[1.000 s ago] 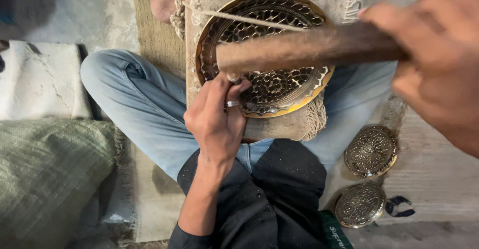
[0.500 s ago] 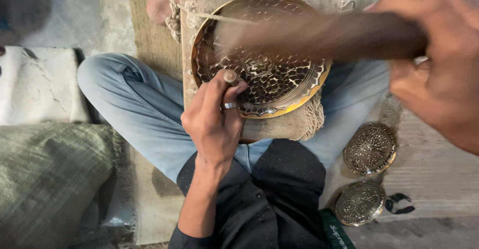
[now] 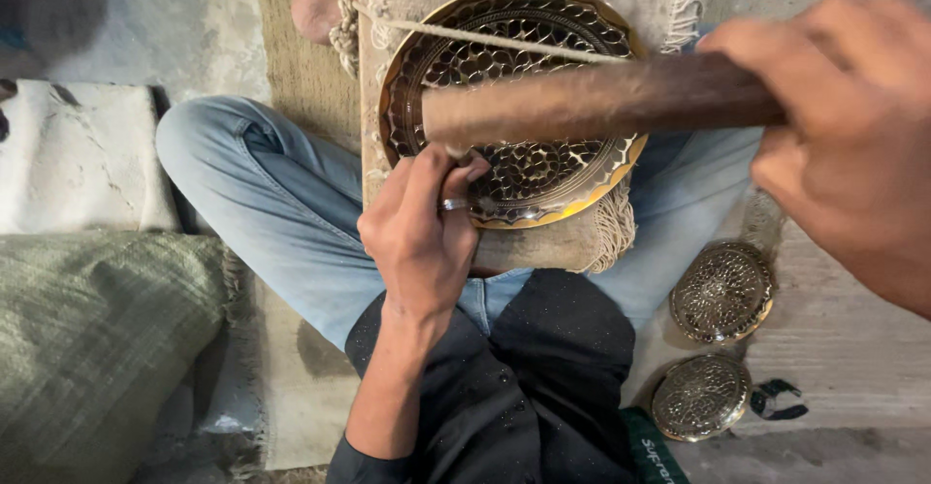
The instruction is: The person sits cross-legged on the floor with a decorative brass plate resting on a sandbag, holds a punch against the plate's embossed pattern, and repeatedly strikes the punch with a wooden mallet to work the design. Around 01:27 they lift and reposition the plate, retie the restraining cord, and resume hammering.
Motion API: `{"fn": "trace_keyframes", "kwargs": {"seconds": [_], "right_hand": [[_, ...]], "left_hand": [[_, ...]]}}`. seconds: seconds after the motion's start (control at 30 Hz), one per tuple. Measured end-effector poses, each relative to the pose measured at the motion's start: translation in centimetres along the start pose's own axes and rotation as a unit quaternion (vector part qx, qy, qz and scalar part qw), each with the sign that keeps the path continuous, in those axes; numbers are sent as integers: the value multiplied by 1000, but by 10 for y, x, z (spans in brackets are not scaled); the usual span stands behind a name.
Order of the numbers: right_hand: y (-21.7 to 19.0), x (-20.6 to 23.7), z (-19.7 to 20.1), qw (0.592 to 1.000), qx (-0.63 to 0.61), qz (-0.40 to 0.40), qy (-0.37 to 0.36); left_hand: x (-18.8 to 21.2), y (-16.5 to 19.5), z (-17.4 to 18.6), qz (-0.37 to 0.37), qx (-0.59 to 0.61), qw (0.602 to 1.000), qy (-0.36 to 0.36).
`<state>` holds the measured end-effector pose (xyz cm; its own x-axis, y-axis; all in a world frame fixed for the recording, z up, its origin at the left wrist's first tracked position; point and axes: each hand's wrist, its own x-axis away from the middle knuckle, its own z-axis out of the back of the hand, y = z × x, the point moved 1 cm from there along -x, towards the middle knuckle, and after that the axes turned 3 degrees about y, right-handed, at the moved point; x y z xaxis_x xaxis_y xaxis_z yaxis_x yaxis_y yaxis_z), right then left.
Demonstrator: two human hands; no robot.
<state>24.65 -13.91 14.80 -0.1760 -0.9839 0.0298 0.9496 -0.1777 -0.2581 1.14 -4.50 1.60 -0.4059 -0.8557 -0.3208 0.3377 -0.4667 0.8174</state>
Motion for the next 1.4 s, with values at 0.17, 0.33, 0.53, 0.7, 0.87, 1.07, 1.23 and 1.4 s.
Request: {"fn": "trace_keyframes", "kwargs": {"seconds": [0.17,0.33,0.53,0.7,0.87,1.07,1.23,1.4], "right_hand": [[-5,0,0,996,90,22,3],[-7,1,-3,997,79,6,4],[-11,0,-3,997,72,16,20],[-10,2,-7,998,18,26,60],[-1,6,-8,998,-31,-9,45],[-5,4,-5,998,-49,-31,37],[-3,6,-6,999,-27,-4,39],[-2,7,-3,999,-15,-51,12]], "left_hand": [[-1,0,1,-10,-6,1000,0],[-2,0,2,-4,10,1000,-11],[-4,2,4,6,3,1000,-24],[-4,3,6,-1,22,999,-27],[-5,2,5,1,17,1000,-25],[-5,2,5,4,32,999,-30],[-7,1,7,8,20,999,-45],[-7,0,7,-5,31,998,-47]]}}
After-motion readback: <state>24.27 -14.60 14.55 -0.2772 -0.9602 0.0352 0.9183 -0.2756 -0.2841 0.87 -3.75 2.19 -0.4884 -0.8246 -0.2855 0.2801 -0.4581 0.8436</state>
